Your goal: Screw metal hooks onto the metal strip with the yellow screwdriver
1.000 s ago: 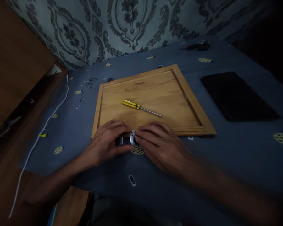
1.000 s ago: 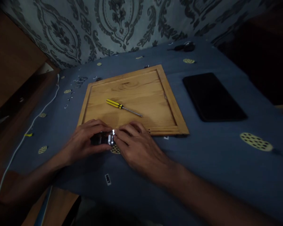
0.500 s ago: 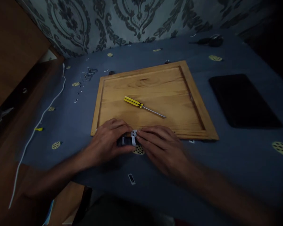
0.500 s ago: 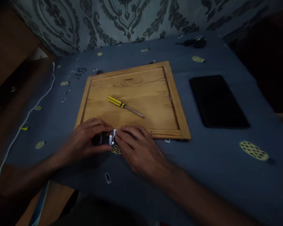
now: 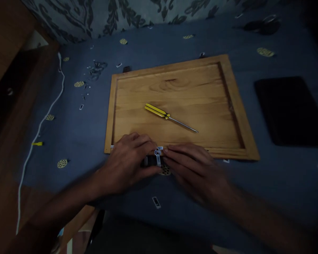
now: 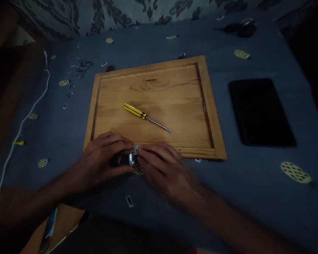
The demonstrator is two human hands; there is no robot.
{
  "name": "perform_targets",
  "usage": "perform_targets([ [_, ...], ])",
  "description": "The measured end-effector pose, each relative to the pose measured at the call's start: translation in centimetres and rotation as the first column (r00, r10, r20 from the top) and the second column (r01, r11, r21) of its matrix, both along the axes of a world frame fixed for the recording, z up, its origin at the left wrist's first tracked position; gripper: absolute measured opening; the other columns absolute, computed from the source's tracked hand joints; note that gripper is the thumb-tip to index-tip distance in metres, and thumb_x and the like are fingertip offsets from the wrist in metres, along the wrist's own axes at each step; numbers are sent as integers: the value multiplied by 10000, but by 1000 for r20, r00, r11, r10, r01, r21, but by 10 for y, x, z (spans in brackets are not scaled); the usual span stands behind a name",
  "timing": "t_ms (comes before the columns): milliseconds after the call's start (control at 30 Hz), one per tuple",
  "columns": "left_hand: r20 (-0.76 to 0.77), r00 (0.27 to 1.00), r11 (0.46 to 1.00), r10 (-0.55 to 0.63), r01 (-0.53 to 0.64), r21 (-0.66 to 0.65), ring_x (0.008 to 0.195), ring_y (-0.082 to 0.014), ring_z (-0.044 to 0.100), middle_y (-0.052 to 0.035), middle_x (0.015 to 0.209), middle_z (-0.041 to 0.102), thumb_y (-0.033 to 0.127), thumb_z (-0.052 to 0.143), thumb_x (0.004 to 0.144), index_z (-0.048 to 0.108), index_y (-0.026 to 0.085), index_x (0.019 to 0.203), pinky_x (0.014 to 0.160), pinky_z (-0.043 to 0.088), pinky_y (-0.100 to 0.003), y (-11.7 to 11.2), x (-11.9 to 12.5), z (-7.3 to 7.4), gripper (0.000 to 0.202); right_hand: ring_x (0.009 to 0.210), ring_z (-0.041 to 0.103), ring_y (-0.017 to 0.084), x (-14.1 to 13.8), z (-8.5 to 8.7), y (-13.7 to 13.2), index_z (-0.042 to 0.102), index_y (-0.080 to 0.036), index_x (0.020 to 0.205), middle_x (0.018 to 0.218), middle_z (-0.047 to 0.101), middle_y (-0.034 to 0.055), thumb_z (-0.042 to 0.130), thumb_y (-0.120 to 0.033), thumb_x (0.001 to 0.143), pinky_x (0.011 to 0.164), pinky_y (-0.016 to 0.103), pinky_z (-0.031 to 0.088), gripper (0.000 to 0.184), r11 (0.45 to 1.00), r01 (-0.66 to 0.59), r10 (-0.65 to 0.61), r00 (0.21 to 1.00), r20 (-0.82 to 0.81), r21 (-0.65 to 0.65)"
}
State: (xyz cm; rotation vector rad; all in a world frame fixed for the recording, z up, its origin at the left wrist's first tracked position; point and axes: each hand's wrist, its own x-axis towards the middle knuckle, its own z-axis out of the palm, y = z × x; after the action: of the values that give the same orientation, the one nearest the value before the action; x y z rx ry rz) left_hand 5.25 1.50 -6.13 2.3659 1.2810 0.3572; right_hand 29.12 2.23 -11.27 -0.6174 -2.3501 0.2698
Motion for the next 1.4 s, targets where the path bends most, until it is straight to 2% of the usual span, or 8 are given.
perform_targets([
  [167,-43,999,1000,-12,12,-15,968,-255,628,-47,1063,710,429,785,886,661,170,1093,841,509,-415,1,1,0,354,1121,717,266,0,1,0,698,-131,1186,1145,802,125,575,-78,971,926,457,624,254,1000,8,-8,1000,9,-6],
  [300,-12,1000,1000,-20,20,-2,972,-245,630,-48,1078,709,430,746,920,655,179,1116,846,515,-406,0,0,1,331,1118,719,263,0,3,-1,712,-125,1222,1173,795,133,566,-79,975,944,455,621,290,1000,11,-10,999,31,-22],
  [500,32,999,999,-16,14,52,979,-237,640,-54,1102,714,471,710,940,654,207,1142,833,506,-389,-1,-2,-1,337,1123,715,266,-3,0,-2,693,-153,1310,1198,790,132,589,-100,976,929,458,619,354,996,41,-44,999,-29,-73],
  [633,44,999,999,-20,18,41,982,-241,646,-55,1098,722,468,715,935,648,190,1159,842,508,-397,0,-2,-1,363,1099,721,269,-6,-1,0,701,-143,1253,1171,799,132,593,-88,973,907,468,618,305,997,60,-62,996,-57,-42],
  [800,34,999,1000,-12,12,18,1016,-247,641,-59,1133,726,454,718,937,649,187,1168,887,512,-413,0,-3,0,360,1107,725,269,-8,1,2,722,-128,1165,1159,804,120,565,-91,992,946,472,602,237,999,53,-53,999,-8,1],
  [1000,18,1000,1000,-16,16,4,1022,-240,651,-69,1122,727,503,682,953,659,191,1158,887,519,-408,0,-3,0,374,1156,695,275,-5,-2,1,729,-138,1222,1199,793,125,580,-83,979,1004,508,555,290,999,26,-25,999,41,-20],
  [1167,28,1000,1000,-9,8,27,1008,-235,657,-68,1109,726,520,663,964,663,197,1152,873,519,-398,0,-2,0,374,1118,695,267,-4,-7,0,731,-130,1216,1181,797,124,558,-95,994,1013,508,540,283,998,49,-51,998,41,25],
  [1400,15,1000,998,-19,18,57,998,-223,665,-64,1093,727,520,662,965,677,206,1111,848,528,-374,1,-1,0,346,1172,672,273,-3,-9,-1,719,-158,1266,1211,788,116,489,-71,999,1010,514,532,363,998,17,-20,998,51,53],
])
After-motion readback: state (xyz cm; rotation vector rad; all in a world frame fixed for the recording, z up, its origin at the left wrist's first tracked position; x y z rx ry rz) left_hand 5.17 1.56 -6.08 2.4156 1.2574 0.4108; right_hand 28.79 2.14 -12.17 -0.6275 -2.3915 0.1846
